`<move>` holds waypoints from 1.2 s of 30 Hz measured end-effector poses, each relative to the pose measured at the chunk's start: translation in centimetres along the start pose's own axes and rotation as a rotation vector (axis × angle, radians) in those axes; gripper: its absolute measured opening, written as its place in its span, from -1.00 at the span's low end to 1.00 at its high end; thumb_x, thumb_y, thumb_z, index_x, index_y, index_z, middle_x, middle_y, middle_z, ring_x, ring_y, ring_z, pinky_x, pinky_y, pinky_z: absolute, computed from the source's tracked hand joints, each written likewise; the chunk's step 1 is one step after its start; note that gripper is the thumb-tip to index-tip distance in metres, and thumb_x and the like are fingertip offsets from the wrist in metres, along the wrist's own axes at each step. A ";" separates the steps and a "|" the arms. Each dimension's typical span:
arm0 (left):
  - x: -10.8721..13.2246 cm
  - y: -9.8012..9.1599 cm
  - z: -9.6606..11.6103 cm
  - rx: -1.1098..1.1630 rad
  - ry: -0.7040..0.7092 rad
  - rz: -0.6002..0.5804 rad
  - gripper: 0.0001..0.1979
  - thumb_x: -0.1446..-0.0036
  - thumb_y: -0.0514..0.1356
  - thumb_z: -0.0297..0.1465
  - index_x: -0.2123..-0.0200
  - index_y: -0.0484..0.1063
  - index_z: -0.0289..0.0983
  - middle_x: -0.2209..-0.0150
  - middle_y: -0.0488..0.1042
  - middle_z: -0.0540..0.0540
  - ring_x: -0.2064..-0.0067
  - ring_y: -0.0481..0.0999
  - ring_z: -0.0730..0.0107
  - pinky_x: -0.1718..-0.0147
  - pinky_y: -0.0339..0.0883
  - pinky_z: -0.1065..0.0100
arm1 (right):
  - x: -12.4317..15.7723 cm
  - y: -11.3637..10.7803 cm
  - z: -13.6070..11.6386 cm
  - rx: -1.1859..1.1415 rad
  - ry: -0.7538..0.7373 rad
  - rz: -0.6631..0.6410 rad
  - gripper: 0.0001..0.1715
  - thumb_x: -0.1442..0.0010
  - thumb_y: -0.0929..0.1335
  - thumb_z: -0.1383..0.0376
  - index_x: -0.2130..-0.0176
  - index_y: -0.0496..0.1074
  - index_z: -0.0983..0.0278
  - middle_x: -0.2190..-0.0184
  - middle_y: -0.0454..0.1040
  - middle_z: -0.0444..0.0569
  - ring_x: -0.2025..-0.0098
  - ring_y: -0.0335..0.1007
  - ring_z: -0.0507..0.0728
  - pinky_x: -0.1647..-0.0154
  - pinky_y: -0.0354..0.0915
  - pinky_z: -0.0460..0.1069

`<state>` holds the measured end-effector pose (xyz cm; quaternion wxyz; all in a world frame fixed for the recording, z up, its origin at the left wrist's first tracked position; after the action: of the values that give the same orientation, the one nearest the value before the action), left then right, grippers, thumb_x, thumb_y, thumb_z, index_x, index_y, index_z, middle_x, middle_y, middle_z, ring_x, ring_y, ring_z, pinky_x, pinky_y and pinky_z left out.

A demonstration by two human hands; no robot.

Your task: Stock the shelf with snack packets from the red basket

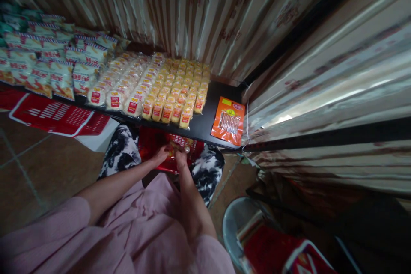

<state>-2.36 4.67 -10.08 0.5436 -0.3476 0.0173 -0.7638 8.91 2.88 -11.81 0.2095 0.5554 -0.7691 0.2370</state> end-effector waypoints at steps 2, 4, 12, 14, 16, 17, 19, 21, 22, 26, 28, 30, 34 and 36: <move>0.1 -0.7 0.0 -0.023 -0.029 0.025 -0.56 -0.06 0.10 -0.56 -0.05 0.38 -0.29 0.07 0.54 -0.18 0.03 0.51 0.25 0.02 0.34 0.30 | 0.5 -0.2 -0.4 -0.036 0.018 0.018 -0.63 -0.01 0.28 0.28 0.17 0.44 0.34 0.41 0.55 -0.04 0.43 0.43 0.06 0.46 0.32 -0.12; 0.2 -1.3 0.1 -0.050 -0.054 0.048 -0.55 -0.06 0.11 -0.54 -0.07 0.36 -0.28 0.06 0.53 -0.18 0.02 0.51 0.24 0.01 0.33 0.29 | 1.0 -0.3 -0.8 -0.068 0.037 0.025 -0.66 -0.01 0.30 0.27 0.19 0.44 0.34 0.44 0.54 -0.04 0.48 0.40 0.05 0.52 0.29 -0.12; 1.8 -2.4 0.4 -0.145 -0.041 0.137 -0.41 -0.06 0.12 -0.56 -0.20 0.22 -0.32 -0.16 0.35 -0.26 -0.17 0.35 0.12 -0.15 0.18 0.23 | 2.7 -1.3 -2.7 -0.133 0.052 -0.011 -0.77 0.00 0.37 0.15 0.44 0.44 0.29 0.70 0.38 -0.17 0.66 0.24 -0.02 0.66 0.16 -0.14; 2.1 -2.6 0.5 -0.163 -0.002 0.163 -0.38 -0.07 0.11 -0.57 -0.24 0.15 -0.37 -0.21 0.27 -0.29 -0.22 0.27 0.14 -0.19 0.13 0.26 | 2.9 -1.7 -3.2 -0.127 0.044 -0.016 -0.77 0.00 0.39 0.15 0.47 0.43 0.29 0.71 0.36 -0.18 0.67 0.22 -0.03 0.67 0.13 -0.16; 2.4 -2.7 0.7 -0.177 0.052 0.192 -0.36 -0.08 0.10 -0.57 -0.26 0.10 -0.40 -0.23 0.24 -0.31 -0.24 0.25 0.15 -0.20 0.12 0.27 | 3.0 -2.0 -3.6 -0.120 0.040 -0.018 -0.77 0.01 0.40 0.15 0.48 0.44 0.28 0.71 0.37 -0.18 0.67 0.23 -0.04 0.69 0.10 -0.17; 2.6 -2.7 0.9 -0.179 0.086 0.205 -0.36 -0.07 0.10 -0.58 -0.26 0.11 -0.39 -0.22 0.25 -0.30 -0.23 0.26 0.15 -0.20 0.13 0.27 | 3.1 -2.1 -3.8 -0.116 0.040 -0.019 -0.77 0.01 0.40 0.16 0.48 0.44 0.28 0.70 0.38 -0.17 0.67 0.23 -0.04 0.69 0.09 -0.17; 2.8 -2.8 1.1 -0.169 0.159 0.220 -0.39 -0.05 0.09 -0.60 -0.22 0.19 -0.33 -0.17 0.32 -0.26 -0.20 0.31 0.17 -0.19 0.16 0.26 | 3.2 -2.2 -4.0 -0.111 0.040 -0.021 -0.77 0.01 0.40 0.15 0.48 0.45 0.28 0.70 0.39 -0.16 0.68 0.23 -0.04 0.70 0.09 -0.16; 3.0 -2.8 1.2 -0.149 0.226 0.221 -0.43 -0.02 0.08 -0.63 -0.15 0.28 -0.27 -0.10 0.38 -0.20 -0.15 0.36 0.21 -0.18 0.18 0.25 | 3.3 -2.4 -4.2 -0.109 0.039 -0.022 -0.76 0.01 0.40 0.14 0.50 0.45 0.29 0.70 0.39 -0.16 0.68 0.23 -0.04 0.71 0.09 -0.16; 3.1 -2.8 1.3 -0.134 0.247 0.221 -0.45 -0.02 0.07 -0.63 -0.12 0.31 -0.26 -0.08 0.40 -0.18 -0.13 0.37 0.23 -0.18 0.18 0.25 | 3.4 -2.4 -4.2 -0.110 0.038 -0.022 -0.75 0.01 0.40 0.14 0.50 0.45 0.29 0.71 0.38 -0.16 0.68 0.22 -0.04 0.71 0.10 -0.16; 3.5 -2.9 1.3 -0.028 0.176 0.243 -0.50 -0.04 0.10 -0.61 -0.10 0.30 -0.31 -0.07 0.42 -0.22 -0.12 0.40 0.22 -0.15 0.20 0.25 | 3.8 -2.4 -4.2 -0.135 0.025 -0.026 -0.76 0.02 0.40 0.14 0.48 0.46 0.29 0.67 0.42 -0.15 0.66 0.27 -0.03 0.67 0.16 -0.16; 3.7 -3.1 1.3 0.043 0.094 0.264 -0.52 -0.06 0.14 -0.58 -0.09 0.29 -0.32 -0.05 0.44 -0.25 -0.08 0.43 0.19 -0.11 0.24 0.24 | 4.1 -2.3 -4.1 -0.154 0.014 -0.025 -0.76 0.04 0.40 0.14 0.45 0.47 0.29 0.62 0.45 -0.14 0.62 0.31 -0.02 0.63 0.21 -0.15; 3.9 -3.1 1.4 0.130 0.043 0.272 -0.55 -0.06 0.17 -0.55 -0.06 0.31 -0.30 0.02 0.49 -0.22 -0.03 0.48 0.21 -0.07 0.28 0.25 | 4.5 -2.2 -4.0 -0.176 -0.003 -0.022 -0.74 0.06 0.40 0.13 0.42 0.47 0.28 0.55 0.48 -0.13 0.58 0.35 -0.01 0.60 0.24 -0.14; 4.5 -2.9 1.7 0.372 -0.070 0.282 -0.61 -0.06 0.17 -0.55 0.00 0.33 -0.27 0.16 0.55 -0.15 0.17 0.57 0.33 0.12 0.39 0.35 | 5.7 -1.9 -3.4 -0.222 -0.048 -0.022 -0.67 0.09 0.41 0.08 0.36 0.48 0.26 0.46 0.51 -0.13 0.49 0.39 0.02 0.56 0.24 -0.14; 4.8 -2.5 1.8 0.478 -0.128 0.275 -0.63 -0.08 0.16 -0.54 0.00 0.31 -0.27 0.20 0.56 -0.13 0.32 0.57 0.39 0.27 0.43 0.39 | 6.4 -1.7 -3.2 -0.252 -0.091 -0.031 -0.62 0.09 0.41 0.06 0.31 0.49 0.26 0.42 0.52 -0.12 0.46 0.40 0.03 0.53 0.25 -0.13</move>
<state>-4.22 2.28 -5.21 0.7087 -0.2517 -0.1507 -0.6416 8.84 -0.48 -5.30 0.2464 0.5467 -0.7927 0.1097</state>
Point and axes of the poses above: each hand's wrist, its own x-axis away from the middle knuckle, its own y-axis out of the palm, z = x × y, the point moved 4 cm from there along -x, towards the middle knuckle
